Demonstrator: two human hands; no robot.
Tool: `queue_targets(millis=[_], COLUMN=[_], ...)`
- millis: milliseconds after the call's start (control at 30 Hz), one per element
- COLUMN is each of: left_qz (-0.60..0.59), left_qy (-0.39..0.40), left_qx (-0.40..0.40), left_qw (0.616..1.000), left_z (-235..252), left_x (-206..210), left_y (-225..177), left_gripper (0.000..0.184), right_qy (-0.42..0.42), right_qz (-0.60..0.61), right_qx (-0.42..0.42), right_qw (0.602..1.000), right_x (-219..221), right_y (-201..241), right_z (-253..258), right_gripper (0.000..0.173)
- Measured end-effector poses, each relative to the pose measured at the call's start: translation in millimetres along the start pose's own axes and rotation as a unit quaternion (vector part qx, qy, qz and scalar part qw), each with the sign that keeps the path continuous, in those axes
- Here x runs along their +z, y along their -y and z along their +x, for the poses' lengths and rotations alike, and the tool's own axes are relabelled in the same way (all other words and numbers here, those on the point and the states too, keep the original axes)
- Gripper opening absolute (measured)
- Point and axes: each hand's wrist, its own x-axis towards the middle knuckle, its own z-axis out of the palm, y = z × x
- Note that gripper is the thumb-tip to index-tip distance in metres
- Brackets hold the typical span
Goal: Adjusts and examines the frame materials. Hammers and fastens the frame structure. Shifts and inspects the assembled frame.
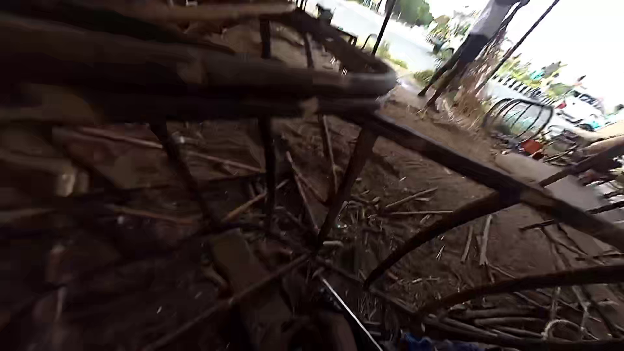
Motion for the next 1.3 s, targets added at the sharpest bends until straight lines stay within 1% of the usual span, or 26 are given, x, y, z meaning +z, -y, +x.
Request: queue_targets(millis=[67,133,167,200,300,333,400,433,533,600,700,767,833,900,967,1033,1067,1133,1200,1233,1267,1300], left_qz=[-0.069,-0.104,-0.087,-0.045,0.117,0.150,0.187,0.190,0.203,0.219,0.222,0.216,0.217,0.219,0.225,0.224,0.219,0.217,0.227,0.237,0.256,0.291], left_qy=[-0.044,-0.090,-0.117,-0.146,-0.228,-0.248,-0.286,-0.291,-0.283,-0.273,-0.275,-0.276,-0.276,-0.286,-0.289,-0.282,-0.277,-0.269,-0.278,-0.291,-0.299,-0.265], left_qx=[0.087,0.154,0.179,0.216,0.318,0.344,0.385,0.392,0.388,0.391,0.399,0.395,0.394,0.402,0.399,0.388,0.380,0.373,0.393,0.403,0.389,0.317], left_qw=[0.993,0.979,0.973,0.964,0.913,0.893,0.857,0.852,0.853,0.851,0.846,0.849,0.849,0.842,0.840,0.848,0.855,0.861,0.847,0.835,0.833,0.863], left_z=[21,24,24,26,40,48,71,85,116,122,123,124,122,123,123,122,121,120,122,122,117,100], left_x=[2,-3,-9,-16,-38,-44,-53,-56,-56,-52,-51,-52,-50,-50,-50,-50,-50,-51,-51,-50,-47,-46], left_y=[19,18,13,7,-22,-30,-41,-43,-42,-41,-31,-32,-32,-34,-32,-33,-35,-36,-33,-32,-36,-50], left_gripper=[0.033,0.028,0.024,0.021,0.021,0.020,0.017,0.016,0.017,0.019,0.026,0.032,0.036,0.040,0.043,0.047,0.050,0.052,0.052,0.051,0.050,0.051], right_qy=[0.031,0.015,0.000,-0.020,-0.035,-0.025,-0.007,-0.004,-0.003,0.019,0.061,0.043,0.012,0.008,0.023,-0.001,-0.017,-0.070,-0.124,-0.136,-0.138,-0.139], right_qz=[-0.021,-0.081,-0.117,-0.143,-0.215,-0.222,-0.220,-0.215,-0.203,-0.195,-0.161,-0.153,-0.154,-0.104,-0.055,-0.026,-0.017,-0.004,0.015,0.030,0.044,0.050], right_qx=[0.037,0.080,0.093,0.100,0.125,0.130,0.130,0.129,0.145,0.147,0.143,0.135,0.122,0.085,-0.009,-0.121,-0.161,-0.188,-0.191,-0.196,-0.200,-0.203], right_qw=[0.999,0.993,0.989,0.984,0.968,0.966,0.967,0.968,0.968,0.970,0.975,0.978,0.980,0.991,0.998,0.992,0.987,0.980,0.974,0.971,0.969,0.968], right_x=[-10,-18,-20,-21,-25,-26,-27,-26,-30,-37,-42,-38,-37,-44,-47,-41,-37,-31,-31,-33,-37,-40], right_y=[-8,-23,-35,-47,-66,-67,-66,-64,-67,-78,-100,-104,-99,-90,-81,-72,-69,-68,-67,-65,-61,-57], right_z=[7,7,7,8,12,13,15,15,17,21,27,27,16,6,-9,-21,-23,-26,-27,-27,-26,-25], right_gripper=[0.039,0.049,0.051,0.053,0.062,0.061,0.053,0.050,0.050,0.051,0.047,0.046,0.048,0.047,0.045,0.044,0.047,0.049,0.048,0.049,0.050,0.049])
